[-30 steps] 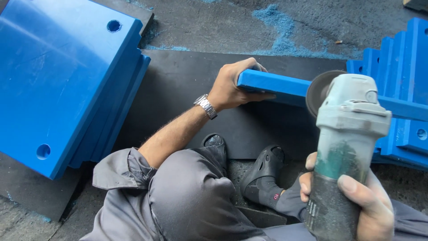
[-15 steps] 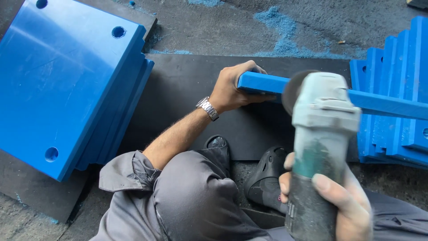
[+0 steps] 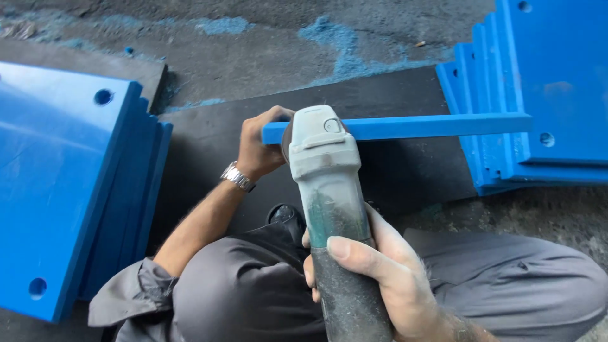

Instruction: Grinding the edges of blue plastic blocks using a hand-held angle grinder.

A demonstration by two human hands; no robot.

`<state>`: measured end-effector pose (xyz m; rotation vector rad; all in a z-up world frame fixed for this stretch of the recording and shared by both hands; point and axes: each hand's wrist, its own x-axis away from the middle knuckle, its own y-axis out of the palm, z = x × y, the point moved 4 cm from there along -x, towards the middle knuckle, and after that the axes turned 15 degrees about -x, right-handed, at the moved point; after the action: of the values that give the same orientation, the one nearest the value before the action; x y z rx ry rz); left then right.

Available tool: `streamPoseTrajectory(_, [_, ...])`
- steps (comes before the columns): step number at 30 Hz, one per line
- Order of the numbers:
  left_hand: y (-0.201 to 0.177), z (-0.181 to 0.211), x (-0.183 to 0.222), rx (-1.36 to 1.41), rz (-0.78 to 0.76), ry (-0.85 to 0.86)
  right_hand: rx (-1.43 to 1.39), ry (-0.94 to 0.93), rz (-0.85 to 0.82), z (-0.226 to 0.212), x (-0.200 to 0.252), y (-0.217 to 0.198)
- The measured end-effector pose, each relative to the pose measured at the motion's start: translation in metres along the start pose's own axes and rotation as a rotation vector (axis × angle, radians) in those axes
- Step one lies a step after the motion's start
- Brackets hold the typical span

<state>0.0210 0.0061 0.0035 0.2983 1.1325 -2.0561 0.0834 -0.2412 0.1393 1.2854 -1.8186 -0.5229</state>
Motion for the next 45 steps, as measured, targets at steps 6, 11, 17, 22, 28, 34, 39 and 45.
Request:
streamPoseTrajectory(6, [-0.006, 0.017, -0.005, 0.036, -0.003, 0.041, -0.197, -0.142, 0.114, -0.042, 0.046, -0.067])
streamPoseTrajectory(11, [-0.009, 0.021, -0.005, -0.003, -0.005, 0.018, -0.217, -0.446, 0.291, -0.108, 0.079, -0.126])
streamPoseTrajectory(17, [-0.021, 0.019, -0.018, -0.135, 0.046, 0.014, -0.050, -0.755, 0.421, -0.132, 0.121, -0.216])
streamPoseTrajectory(22, [-0.045, 0.033, -0.047, -0.506, 0.131, 0.148, -0.059, -0.737, 0.399, -0.130, 0.126, -0.259])
streamPoseTrajectory(28, [-0.038, 0.045, -0.100, -0.950, -0.066, 0.247, -0.156, -0.610, 0.432, -0.122, 0.100, -0.282])
streamPoseTrajectory(34, [0.066, 0.071, -0.188, -1.061, -0.288, 0.286, -0.120, -0.491, 0.536, -0.112, 0.089, -0.271])
streamPoseTrajectory(39, [0.183, 0.111, -0.239, -0.837, -0.273, 0.254, -0.123, -0.474, 0.552, -0.106, 0.090, -0.253])
streamPoseTrajectory(45, [0.246, 0.134, -0.256, -0.731, -0.126, 0.246, -0.143, -0.490, 0.487, -0.102, 0.086, -0.225])
